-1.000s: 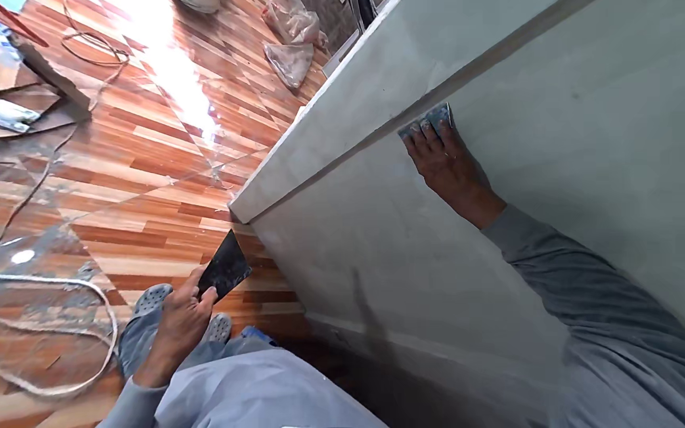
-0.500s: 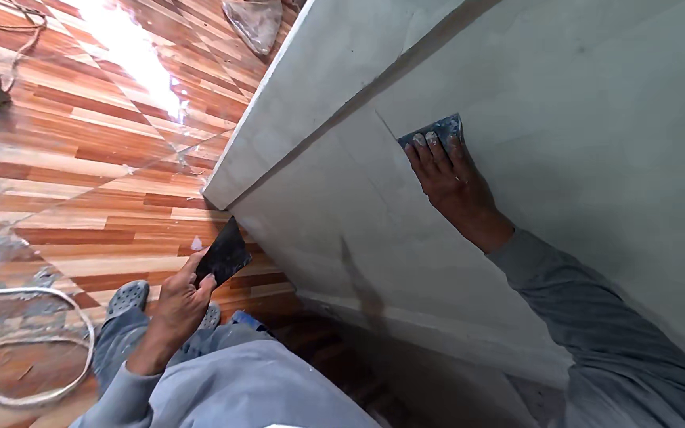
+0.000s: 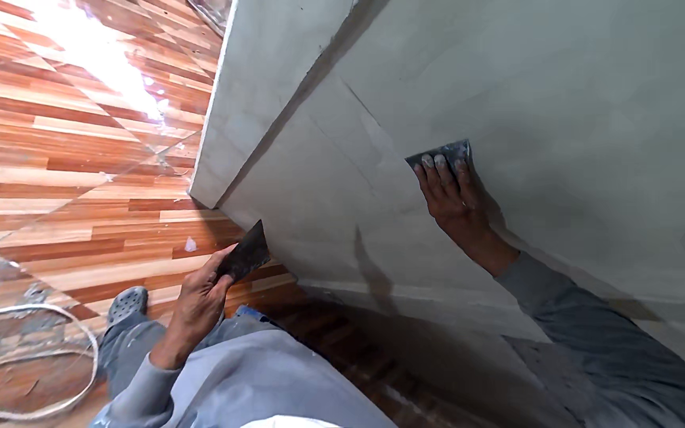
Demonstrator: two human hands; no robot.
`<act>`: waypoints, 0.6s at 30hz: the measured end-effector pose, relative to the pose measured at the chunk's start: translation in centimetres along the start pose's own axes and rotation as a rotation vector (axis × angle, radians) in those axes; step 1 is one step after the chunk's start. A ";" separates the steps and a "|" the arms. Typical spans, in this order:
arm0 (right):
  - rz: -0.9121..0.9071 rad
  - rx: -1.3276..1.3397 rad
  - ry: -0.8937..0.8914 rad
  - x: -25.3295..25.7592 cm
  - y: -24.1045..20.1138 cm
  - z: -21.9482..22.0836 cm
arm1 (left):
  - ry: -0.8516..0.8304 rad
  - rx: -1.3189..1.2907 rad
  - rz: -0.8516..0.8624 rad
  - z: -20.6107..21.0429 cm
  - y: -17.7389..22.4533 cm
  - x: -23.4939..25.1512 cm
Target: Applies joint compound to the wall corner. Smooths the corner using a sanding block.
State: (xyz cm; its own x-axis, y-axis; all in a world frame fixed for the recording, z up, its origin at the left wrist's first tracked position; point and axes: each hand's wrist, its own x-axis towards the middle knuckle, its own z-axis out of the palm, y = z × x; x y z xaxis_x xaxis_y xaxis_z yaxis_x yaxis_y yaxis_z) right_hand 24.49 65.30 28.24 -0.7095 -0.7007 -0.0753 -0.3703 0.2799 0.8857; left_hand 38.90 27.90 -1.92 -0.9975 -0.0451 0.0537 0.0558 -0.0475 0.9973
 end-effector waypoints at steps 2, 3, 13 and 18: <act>0.027 0.098 -0.147 -2.2 -1.0 -2.3 | 0.012 -0.006 0.035 -0.4 0.0 -0.4; 0.053 0.139 -0.251 -2.7 -1.4 -4.0 | 0.031 -0.006 0.045 -0.7 0.0 -0.6; -0.169 0.168 0.267 14.5 0.7 -5.0 | 0.192 -0.028 0.016 -4.7 0.1 -1.6; -0.254 0.065 0.295 21.5 1.2 -2.5 | 0.263 0.035 -0.010 -7.5 -0.5 -2.5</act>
State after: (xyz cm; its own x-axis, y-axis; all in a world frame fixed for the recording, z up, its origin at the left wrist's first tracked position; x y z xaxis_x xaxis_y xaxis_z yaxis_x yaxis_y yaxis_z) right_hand 10.35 48.92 28.84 -0.3908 -0.9089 -0.1453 -0.5560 0.1073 0.8242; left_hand 41.68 20.55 -2.94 -0.9525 -0.3027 0.0332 0.0397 -0.0152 0.9991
